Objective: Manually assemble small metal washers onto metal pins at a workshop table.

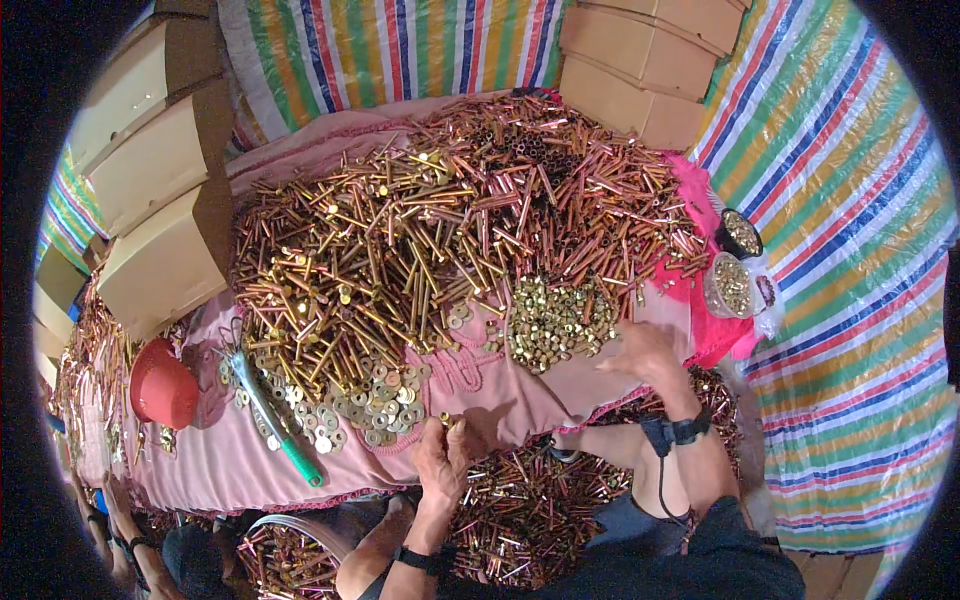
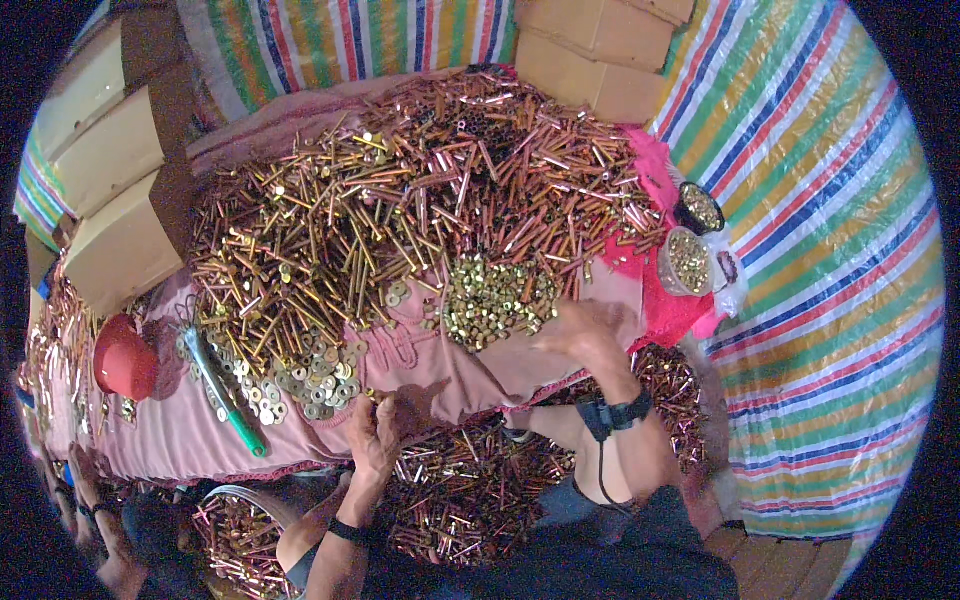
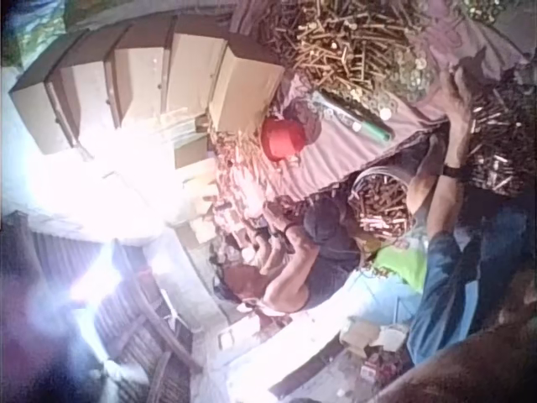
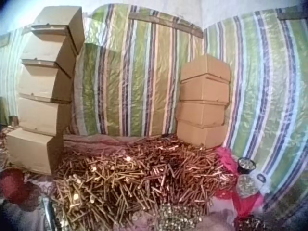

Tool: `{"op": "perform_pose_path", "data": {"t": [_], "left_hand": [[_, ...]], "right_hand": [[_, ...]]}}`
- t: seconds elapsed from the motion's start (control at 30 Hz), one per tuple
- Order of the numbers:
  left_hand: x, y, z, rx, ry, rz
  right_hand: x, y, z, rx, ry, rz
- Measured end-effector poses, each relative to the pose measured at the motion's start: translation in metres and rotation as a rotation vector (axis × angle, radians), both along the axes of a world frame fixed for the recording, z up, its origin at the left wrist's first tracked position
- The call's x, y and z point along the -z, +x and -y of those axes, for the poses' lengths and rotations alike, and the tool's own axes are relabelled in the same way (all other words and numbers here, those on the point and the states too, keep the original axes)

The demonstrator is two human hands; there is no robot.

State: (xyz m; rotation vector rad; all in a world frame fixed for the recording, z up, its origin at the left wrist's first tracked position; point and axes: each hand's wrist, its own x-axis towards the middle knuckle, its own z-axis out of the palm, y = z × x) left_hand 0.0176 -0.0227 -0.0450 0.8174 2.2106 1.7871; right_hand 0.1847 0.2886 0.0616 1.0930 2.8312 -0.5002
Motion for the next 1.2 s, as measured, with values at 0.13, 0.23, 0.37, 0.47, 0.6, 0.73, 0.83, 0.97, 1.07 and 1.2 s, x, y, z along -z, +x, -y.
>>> {"op": "perform_pose_path", "data": {"t": [0.13,0.23,0.37,0.47,0.6,0.73,0.83,0.97,1.07,1.2], "left_hand": [[-0.012,0.002,-0.005,0.02,-0.008,0.029],[-0.01,0.004,-0.008,0.01,-0.006,-0.002],[0.001,0.002,-0.003,0.012,-0.034,0.037],[-0.009,0.005,-0.005,-0.016,-0.02,0.051],[0.011,0.002,-0.005,-0.032,-0.046,-0.037],[0.014,0.003,-0.011,-0.052,-0.027,-0.077],[0.007,0.004,-0.009,-0.019,-0.082,-0.066],[-0.009,0.007,-0.014,-0.012,-0.114,-0.063],[-0.006,0.004,-0.005,-0.049,-0.143,-0.074],[-0.018,0.009,-0.014,-0.039,-0.148,0.002]], "right_hand": [[0.024,0.025,-0.032,0.184,0.155,0.208],[0.025,0.014,-0.036,0.249,0.107,0.269],[0.022,-0.001,-0.025,0.181,0.064,0.154],[0.004,-0.018,-0.007,0.19,0.002,0.148],[0.028,-0.023,-0.01,0.147,-0.217,-0.118],[0.031,-0.033,-0.003,0.101,-0.008,-0.004],[0.027,-0.057,0.018,0.289,-0.334,-0.092],[0.066,-0.067,0.015,0.277,-0.363,-0.239],[0.055,-0.091,0.029,0.235,-0.505,-0.214],[0.06,-0.124,0.045,0.186,-0.421,-0.288]]}}
